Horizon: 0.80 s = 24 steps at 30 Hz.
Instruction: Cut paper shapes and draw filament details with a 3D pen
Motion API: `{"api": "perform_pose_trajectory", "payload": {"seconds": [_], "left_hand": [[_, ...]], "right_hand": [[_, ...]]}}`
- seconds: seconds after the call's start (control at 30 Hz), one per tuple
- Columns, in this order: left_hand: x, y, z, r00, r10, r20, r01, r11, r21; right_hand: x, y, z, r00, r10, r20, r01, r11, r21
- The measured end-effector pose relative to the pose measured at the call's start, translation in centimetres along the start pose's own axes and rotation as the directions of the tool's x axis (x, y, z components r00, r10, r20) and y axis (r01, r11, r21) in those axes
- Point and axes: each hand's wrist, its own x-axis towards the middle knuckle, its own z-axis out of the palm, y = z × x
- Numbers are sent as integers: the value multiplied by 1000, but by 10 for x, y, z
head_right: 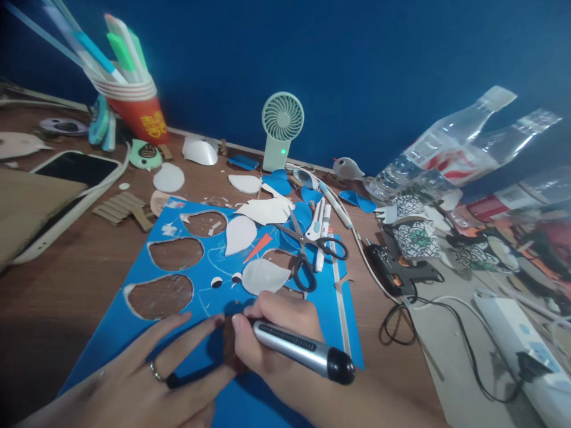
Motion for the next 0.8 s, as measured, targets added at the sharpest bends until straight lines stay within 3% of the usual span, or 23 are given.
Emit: {"api": "perform_pose_trajectory", "payload": {"seconds": [0.1,0.33,0.8], "left_hand": [[6,-2,-9,994,106,29,-109,987,118],[5,0,-8,990,79,115,-92,989,118],[6,0,-10,992,71,108,-85,988,131]], "right_hand": [[0,2,0,1000,-20,0,20,1000,-15],[0,1,1,1000,5,2,-4,999,-46],[0,-1,-4,997,45,70,-38,995,-97]]}}
